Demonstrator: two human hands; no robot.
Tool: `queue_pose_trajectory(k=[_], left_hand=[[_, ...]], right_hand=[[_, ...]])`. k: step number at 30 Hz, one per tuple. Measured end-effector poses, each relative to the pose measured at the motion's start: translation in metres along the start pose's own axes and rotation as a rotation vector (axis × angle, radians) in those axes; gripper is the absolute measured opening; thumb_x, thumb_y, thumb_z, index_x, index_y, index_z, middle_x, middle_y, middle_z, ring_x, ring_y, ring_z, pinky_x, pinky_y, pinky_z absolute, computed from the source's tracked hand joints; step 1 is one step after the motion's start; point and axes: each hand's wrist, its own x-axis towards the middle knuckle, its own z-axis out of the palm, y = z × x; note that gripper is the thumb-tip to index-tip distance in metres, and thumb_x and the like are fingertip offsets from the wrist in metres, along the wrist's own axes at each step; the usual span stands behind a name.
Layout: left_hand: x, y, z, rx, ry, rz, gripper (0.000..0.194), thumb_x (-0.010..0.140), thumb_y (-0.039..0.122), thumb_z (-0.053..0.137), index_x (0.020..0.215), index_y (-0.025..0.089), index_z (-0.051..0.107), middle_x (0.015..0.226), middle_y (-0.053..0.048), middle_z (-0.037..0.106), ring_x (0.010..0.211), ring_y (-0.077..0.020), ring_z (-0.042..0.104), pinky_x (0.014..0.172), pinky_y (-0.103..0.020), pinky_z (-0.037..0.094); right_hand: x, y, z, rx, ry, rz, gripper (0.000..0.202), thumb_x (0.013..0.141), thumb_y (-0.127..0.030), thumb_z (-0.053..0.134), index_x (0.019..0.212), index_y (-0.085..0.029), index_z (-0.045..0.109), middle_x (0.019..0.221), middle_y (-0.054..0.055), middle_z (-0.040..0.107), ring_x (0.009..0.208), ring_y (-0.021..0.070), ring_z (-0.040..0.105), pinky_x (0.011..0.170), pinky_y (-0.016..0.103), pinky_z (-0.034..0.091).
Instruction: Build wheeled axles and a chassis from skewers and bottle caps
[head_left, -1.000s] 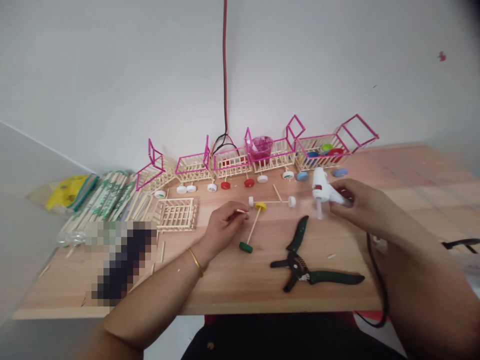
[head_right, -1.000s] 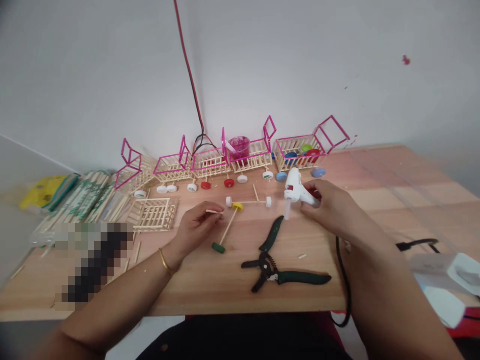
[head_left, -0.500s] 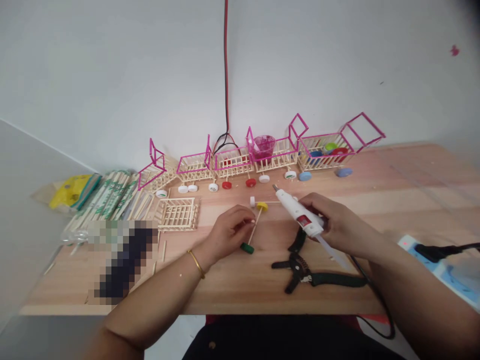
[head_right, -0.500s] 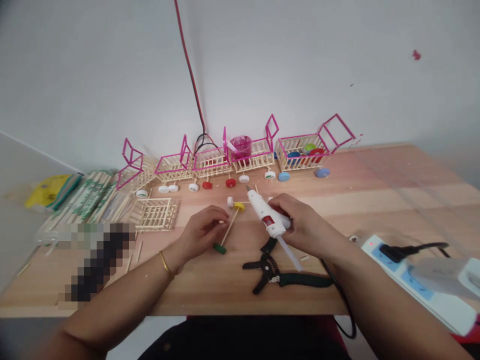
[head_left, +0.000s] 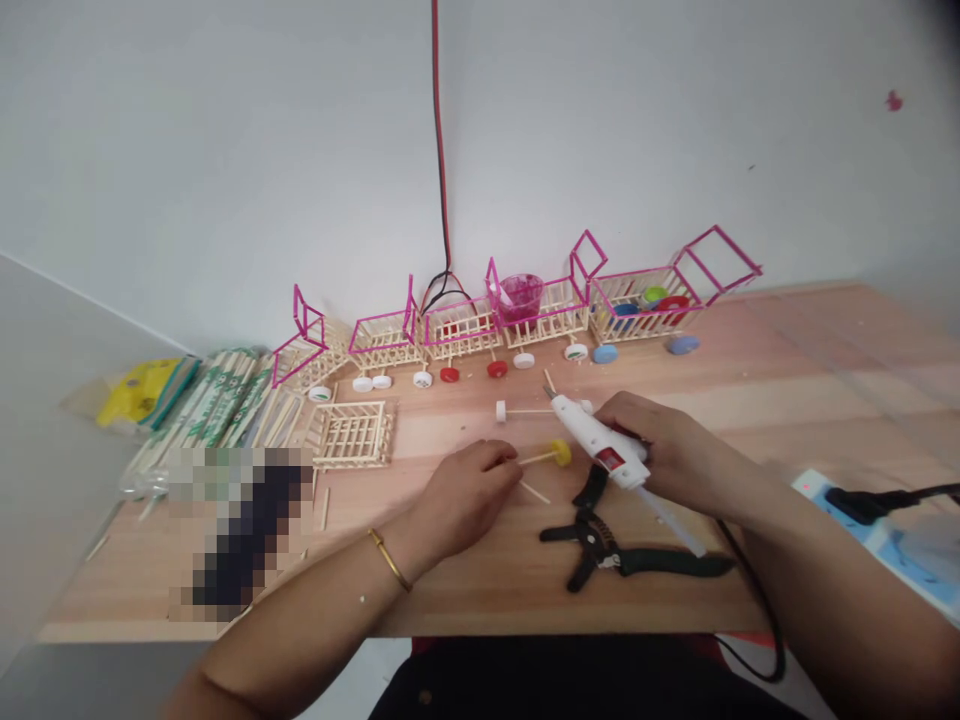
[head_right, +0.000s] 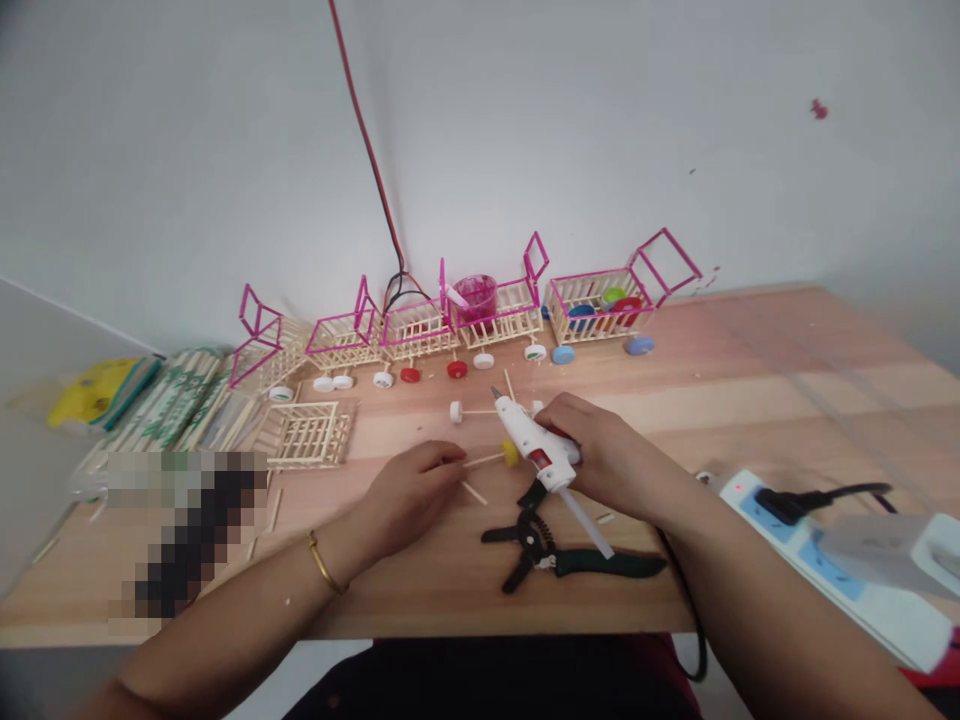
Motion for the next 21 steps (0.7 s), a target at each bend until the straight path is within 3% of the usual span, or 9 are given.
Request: queue_pose_trajectory(k=[7,12,15,17,21], left_hand=[[0.004,-0.019,0.008,0.053,0.148,0.014,0.023,0.088,0.015,0.044,0.100,0.020,0.063,0.107,-0.010,0.061,0.095,-0.0201,0.055,0.084,-0.032,0.046],[0.010,-0.021,0.001,0.151,0.287,0.107,0.018,0.087,0.013,0.047,0.091,0.019,0.064,0.104,-0.008,0.061,0.095,-0.0191,0.053,0.082,-0.033,0.046],[0.011,-0.020,-0.007,0.192,0.399,0.091,0.014,0.085,0.013,0.052,0.085,0.019,0.064,0.089,-0.007,0.061,0.085,-0.0180,0.052,0.074,-0.032,0.046],[0.009,-0.020,-0.011,0.133,0.466,0.045,0.011,0.084,0.014,0.055,0.087,0.018,0.064,0.080,-0.005,0.059,0.079,-0.0163,0.051,0.069,-0.030,0.045],[0.006,-0.018,-0.017,-0.090,0.588,-0.068,0.012,0.083,0.012,0.057,0.094,0.017,0.061,0.084,-0.004,0.062,0.080,-0.0138,0.056,0.072,-0.027,0.047]], right_hand=[[0.001,-0.003,-0.002,-0.014,-0.004,0.023,0.005,0.077,-0.021,0.054,0.081,-0.021,0.057,0.081,0.004,0.061,0.072,0.0182,0.057,0.061,0.027,0.043],[0.000,-0.003,-0.003,0.001,-0.073,-0.018,0.007,0.075,-0.019,0.054,0.083,-0.019,0.055,0.082,0.004,0.059,0.071,0.0174,0.055,0.061,0.027,0.040],[0.000,-0.006,-0.006,-0.003,-0.123,-0.015,0.007,0.074,-0.015,0.053,0.080,-0.019,0.052,0.080,0.003,0.057,0.069,0.0166,0.053,0.061,0.027,0.039],[0.000,-0.009,-0.007,0.002,-0.159,-0.022,0.009,0.073,-0.013,0.052,0.079,-0.019,0.052,0.079,0.003,0.057,0.069,0.0164,0.053,0.061,0.027,0.038],[0.000,-0.016,-0.009,0.040,-0.214,-0.066,0.008,0.079,-0.014,0.047,0.080,-0.020,0.052,0.078,0.003,0.057,0.071,0.0175,0.054,0.063,0.028,0.039]])
